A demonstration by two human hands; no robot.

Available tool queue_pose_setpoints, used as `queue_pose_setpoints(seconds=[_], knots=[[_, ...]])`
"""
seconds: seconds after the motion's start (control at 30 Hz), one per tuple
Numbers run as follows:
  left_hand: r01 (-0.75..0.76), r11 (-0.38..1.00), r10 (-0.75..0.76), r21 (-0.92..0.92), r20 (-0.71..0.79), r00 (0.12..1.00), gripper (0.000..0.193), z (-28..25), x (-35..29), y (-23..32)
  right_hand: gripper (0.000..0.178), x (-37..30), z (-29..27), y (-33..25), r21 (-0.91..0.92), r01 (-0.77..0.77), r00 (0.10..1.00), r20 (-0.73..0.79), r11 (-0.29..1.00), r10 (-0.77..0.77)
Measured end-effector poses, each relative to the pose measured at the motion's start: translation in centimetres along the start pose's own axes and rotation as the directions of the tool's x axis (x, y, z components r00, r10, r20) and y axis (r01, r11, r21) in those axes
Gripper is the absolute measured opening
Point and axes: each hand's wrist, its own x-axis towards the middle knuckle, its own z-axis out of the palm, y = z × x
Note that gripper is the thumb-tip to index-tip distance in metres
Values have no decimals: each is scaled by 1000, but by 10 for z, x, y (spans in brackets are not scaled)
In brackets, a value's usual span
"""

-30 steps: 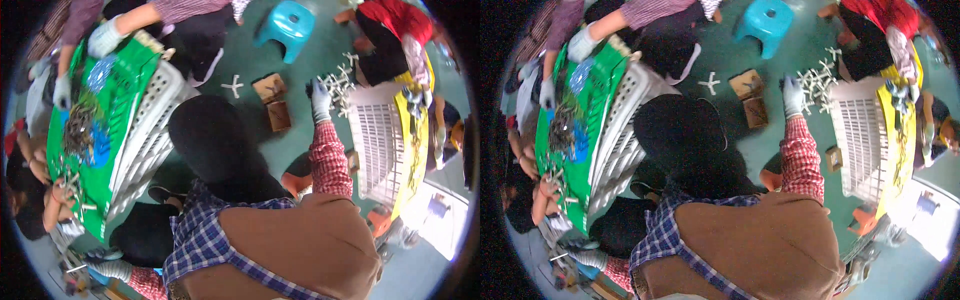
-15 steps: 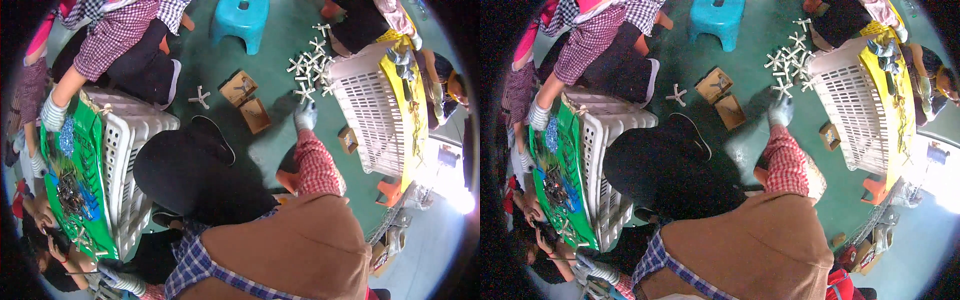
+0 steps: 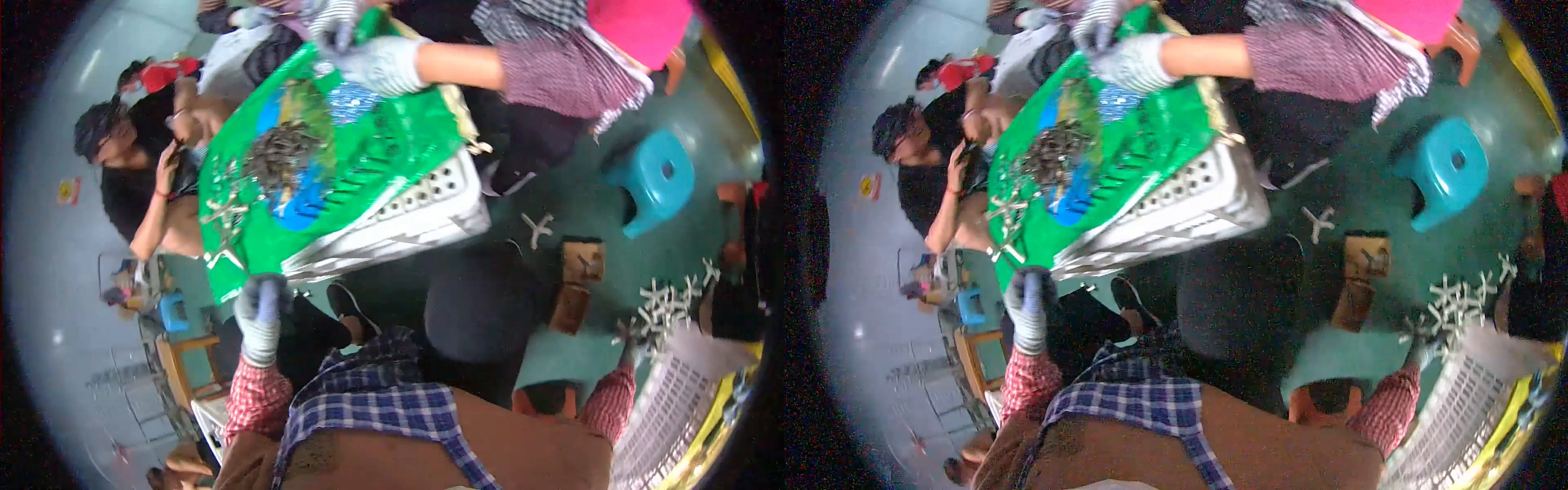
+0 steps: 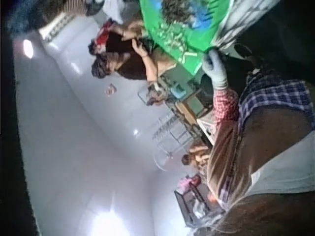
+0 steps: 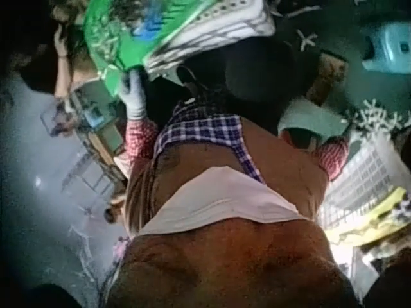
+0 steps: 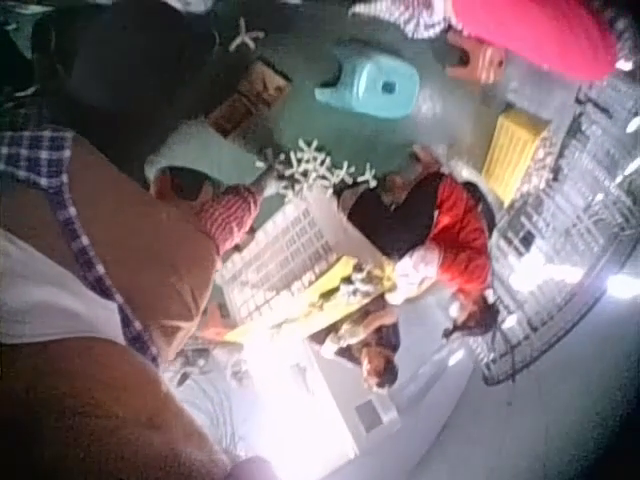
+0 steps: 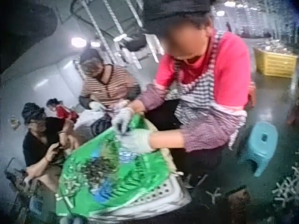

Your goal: The person assembles small white plastic components by inserting metal pins or clips into them using a prying tool.

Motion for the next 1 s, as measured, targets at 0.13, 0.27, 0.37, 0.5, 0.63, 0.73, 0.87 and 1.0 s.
queue_pose_setpoints(seconds=[0.13,0.27,0.37,0.5,0.63,0.73,0.87,1.0], knots=[[63,980,-46,-191,92,995,22,9,2,-20,60,27,-37,2,-538,-39,997,40,842,72],[128,978,-111,-165,105,988,21,-2,-10,-33,36,-37,24,-58,-369,-43,998,34,928,60],[140,954,-80,-267,225,971,23,3,-3,-17,27,-60,-4,-73,-103,84,994,-66,991,-91],[192,919,-62,-345,353,934,26,8,4,-14,18,-59,-28,-114,322,47,997,39,946,-63],[155,924,79,-350,569,818,31,-4,1,-8,19,-117,-19,-280,354,319,942,-13,879,-336],[-79,919,300,-386,555,776,49,-3,1,2,14,-200,-27,-433,295,568,806,-7,769,-592],[-236,838,499,-491,519,694,57,-19,4,34,12,-287,-9,-541,374,638,567,365,674,-739],[-320,770,615,-552,510,602,62,-23,16,32,15,-369,57,-594,377,693,199,719,614,-666]])
